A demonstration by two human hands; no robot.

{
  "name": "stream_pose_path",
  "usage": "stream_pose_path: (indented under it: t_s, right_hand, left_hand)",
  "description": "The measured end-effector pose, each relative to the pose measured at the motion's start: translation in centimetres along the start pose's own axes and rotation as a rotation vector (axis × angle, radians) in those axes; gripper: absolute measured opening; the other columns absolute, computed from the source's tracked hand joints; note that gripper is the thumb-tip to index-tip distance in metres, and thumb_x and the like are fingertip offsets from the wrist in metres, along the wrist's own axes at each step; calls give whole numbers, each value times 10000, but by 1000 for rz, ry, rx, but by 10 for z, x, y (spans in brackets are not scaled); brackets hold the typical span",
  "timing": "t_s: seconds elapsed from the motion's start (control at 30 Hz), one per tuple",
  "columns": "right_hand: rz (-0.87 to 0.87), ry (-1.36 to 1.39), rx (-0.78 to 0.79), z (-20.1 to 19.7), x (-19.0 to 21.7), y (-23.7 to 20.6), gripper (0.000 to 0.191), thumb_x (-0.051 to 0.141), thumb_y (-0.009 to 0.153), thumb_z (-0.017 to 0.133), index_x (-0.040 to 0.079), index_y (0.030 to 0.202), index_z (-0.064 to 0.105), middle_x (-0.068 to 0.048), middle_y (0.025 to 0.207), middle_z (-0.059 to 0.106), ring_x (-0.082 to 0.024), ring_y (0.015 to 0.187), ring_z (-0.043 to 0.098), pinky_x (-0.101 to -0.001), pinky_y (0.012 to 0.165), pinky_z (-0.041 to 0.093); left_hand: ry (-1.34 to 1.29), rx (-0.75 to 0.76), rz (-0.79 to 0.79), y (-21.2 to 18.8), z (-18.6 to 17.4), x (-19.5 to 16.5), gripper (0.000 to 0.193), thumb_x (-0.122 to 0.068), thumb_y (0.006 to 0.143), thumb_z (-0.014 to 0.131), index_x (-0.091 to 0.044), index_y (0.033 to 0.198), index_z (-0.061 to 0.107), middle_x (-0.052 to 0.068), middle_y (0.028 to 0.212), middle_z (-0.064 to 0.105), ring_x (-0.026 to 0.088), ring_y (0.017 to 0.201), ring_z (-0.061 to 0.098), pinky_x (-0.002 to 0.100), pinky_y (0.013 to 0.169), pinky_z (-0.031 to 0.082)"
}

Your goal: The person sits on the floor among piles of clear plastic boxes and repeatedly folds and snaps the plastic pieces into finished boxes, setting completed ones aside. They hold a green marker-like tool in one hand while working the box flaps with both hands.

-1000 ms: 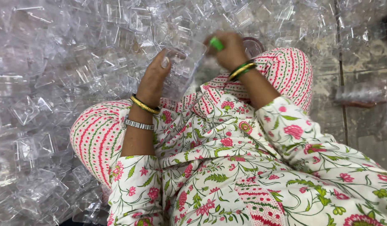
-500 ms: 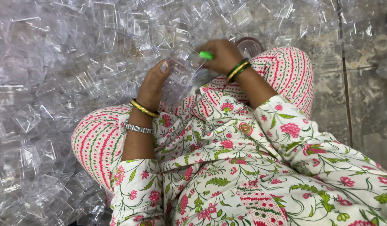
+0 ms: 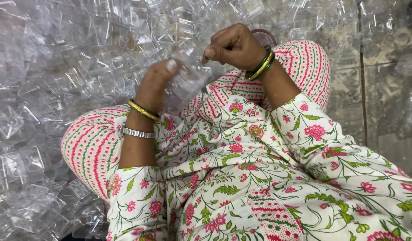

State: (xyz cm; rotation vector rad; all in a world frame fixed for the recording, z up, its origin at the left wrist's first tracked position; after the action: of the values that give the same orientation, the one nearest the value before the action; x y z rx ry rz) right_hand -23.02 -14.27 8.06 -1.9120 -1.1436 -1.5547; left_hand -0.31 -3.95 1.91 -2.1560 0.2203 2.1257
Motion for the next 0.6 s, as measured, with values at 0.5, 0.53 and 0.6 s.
stream_pose_path:
  t_s: [0.5, 0.53, 0.6]
  right_hand:
    - [507, -796, 115, 50, -77, 5, 289, 318, 756, 885, 106, 906, 758, -146, 861, 723, -361, 829, 687, -494, 741, 528]
    - [468, -746, 43, 43, -75, 5, 269, 258, 743, 869, 111, 943, 768, -137, 883, 732, -333, 831, 701, -467, 755, 544]
    - [382, -627, -97, 22, -69, 7, 307, 136, 715, 839, 121, 1018, 788, -119, 926, 749, -275, 834, 729, -414, 781, 576]
  left_hand:
    - [-201, -359, 45, 9, -8, -7, 252, -303, 1091, 632, -74, 988, 650, -79, 901, 521, 36, 843, 424, 220, 764, 371]
    - [-190, -365, 33, 10, -7, -6, 267, -302, 1094, 651, -68, 967, 632, -77, 893, 511, 38, 831, 412, 226, 742, 362]
    - [-177, -376, 6, 12, -8, -4, 270, -307, 1084, 666, -58, 981, 646, -78, 892, 548, 28, 827, 444, 219, 735, 386]
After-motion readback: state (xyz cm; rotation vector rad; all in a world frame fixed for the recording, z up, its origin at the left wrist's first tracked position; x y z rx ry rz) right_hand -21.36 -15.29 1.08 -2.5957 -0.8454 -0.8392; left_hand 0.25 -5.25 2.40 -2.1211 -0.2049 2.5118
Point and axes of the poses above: each hand's wrist, its own y-axis towards the middle knuckle, its own z-axis out of the palm, x = y × z, the point moved 4 cm from there along y, towards the middle knuckle
